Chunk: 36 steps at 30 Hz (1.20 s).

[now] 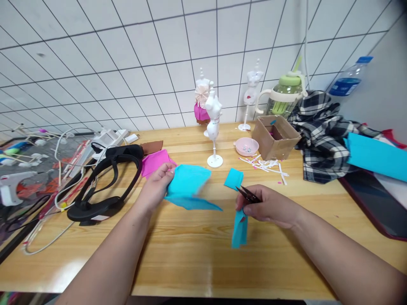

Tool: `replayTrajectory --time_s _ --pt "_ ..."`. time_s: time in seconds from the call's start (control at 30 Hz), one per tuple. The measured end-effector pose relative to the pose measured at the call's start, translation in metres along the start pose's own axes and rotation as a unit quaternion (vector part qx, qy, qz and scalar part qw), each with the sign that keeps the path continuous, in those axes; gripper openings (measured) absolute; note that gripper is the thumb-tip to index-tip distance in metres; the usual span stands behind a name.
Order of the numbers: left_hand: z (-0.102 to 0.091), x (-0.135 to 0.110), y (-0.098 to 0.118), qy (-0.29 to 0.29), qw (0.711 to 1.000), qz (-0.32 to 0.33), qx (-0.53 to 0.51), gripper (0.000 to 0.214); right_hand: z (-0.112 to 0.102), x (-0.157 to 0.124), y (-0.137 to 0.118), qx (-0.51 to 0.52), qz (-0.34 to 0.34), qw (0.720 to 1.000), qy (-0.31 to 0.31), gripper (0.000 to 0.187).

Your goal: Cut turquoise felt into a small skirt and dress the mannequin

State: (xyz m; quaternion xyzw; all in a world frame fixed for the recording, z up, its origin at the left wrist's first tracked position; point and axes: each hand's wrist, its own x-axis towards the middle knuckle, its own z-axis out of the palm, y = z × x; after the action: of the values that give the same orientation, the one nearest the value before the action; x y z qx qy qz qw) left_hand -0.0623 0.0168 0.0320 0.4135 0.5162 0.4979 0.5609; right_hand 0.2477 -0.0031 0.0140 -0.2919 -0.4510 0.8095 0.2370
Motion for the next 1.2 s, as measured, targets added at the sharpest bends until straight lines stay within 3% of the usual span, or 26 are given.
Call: replayTrajectory --time_s 0.07,0.13,0.23,0.33,0.4,0.53,0.6,0.67,0.7,0.77,0.87,0.93,1.07,1.13,1.2 --pt "0.002 -0.006 0.003 -0.024 0.998 0.039 -0.035 0.029 0.003 -0.001 -0.001 -0.022 0.001 1.0 -0.012 0.023" --pt "0.002 -0.011 0.006 -0.071 0.996 0.013 -0.049 0.036 0.007 -0.002 -0.003 -0.067 0.007 0.998 -0.006 0.028" --pt "-0.002 -0.009 0.004 -0.143 0.989 -0.013 -0.022 0.052 0.014 0.0 -0.003 -0.227 -0.018 0.97 0.089 0.02" --pt "-0.008 -0.003 -0.001 -0.198 0.972 -0.016 0.123 0.048 0.017 0.004 0.0 -0.353 -0.06 0.914 0.19 0.008" --pt "-0.009 -0.001 0.0 -0.285 0.928 -0.021 0.241 0.049 0.017 0.006 0.001 -0.385 -0.087 0.893 0.214 0.007" --pt "0.0 -0.014 0.015 -0.498 0.782 0.044 0.373 0.067 0.012 0.003 -0.002 -0.408 -0.176 0.857 0.262 0.008" --pt "0.008 -0.027 0.022 -0.55 0.74 0.067 0.381 0.063 0.01 -0.001 -0.006 -0.414 -0.207 0.843 0.274 0.008" --pt "0.015 -0.038 0.023 -0.59 0.702 0.076 0.392 0.057 0.008 -0.006 -0.012 -0.404 -0.195 0.853 0.265 0.01" --pt "0.017 -0.041 0.02 -0.588 0.692 0.08 0.411 0.056 0.007 -0.009 -0.014 -0.383 -0.179 0.869 0.258 0.012" --pt "0.019 -0.04 0.008 -0.531 0.698 0.084 0.473 0.049 0.004 -0.015 -0.017 -0.291 -0.151 0.914 0.238 0.022" --pt "0.017 -0.027 -0.014 -0.355 0.742 0.082 0.562 0.024 -0.001 -0.019 -0.018 -0.112 -0.113 0.974 0.164 0.041" --pt "0.015 -0.018 -0.022 -0.265 0.761 0.104 0.583 0.018 -0.001 -0.019 -0.018 -0.09 -0.077 0.986 0.116 0.043" --pt "0.023 -0.025 -0.014 -0.225 0.786 0.167 0.552 0.021 0.004 -0.012 -0.017 -0.246 -0.079 0.958 0.128 0.026" --pt "0.031 -0.037 -0.007 -0.276 0.766 0.139 0.564 0.036 0.005 -0.01 -0.019 -0.256 -0.087 0.957 0.108 0.025" --pt "0.038 -0.045 -0.006 -0.292 0.733 0.112 0.605 0.048 0.004 -0.01 -0.022 -0.229 -0.088 0.967 0.069 0.03"
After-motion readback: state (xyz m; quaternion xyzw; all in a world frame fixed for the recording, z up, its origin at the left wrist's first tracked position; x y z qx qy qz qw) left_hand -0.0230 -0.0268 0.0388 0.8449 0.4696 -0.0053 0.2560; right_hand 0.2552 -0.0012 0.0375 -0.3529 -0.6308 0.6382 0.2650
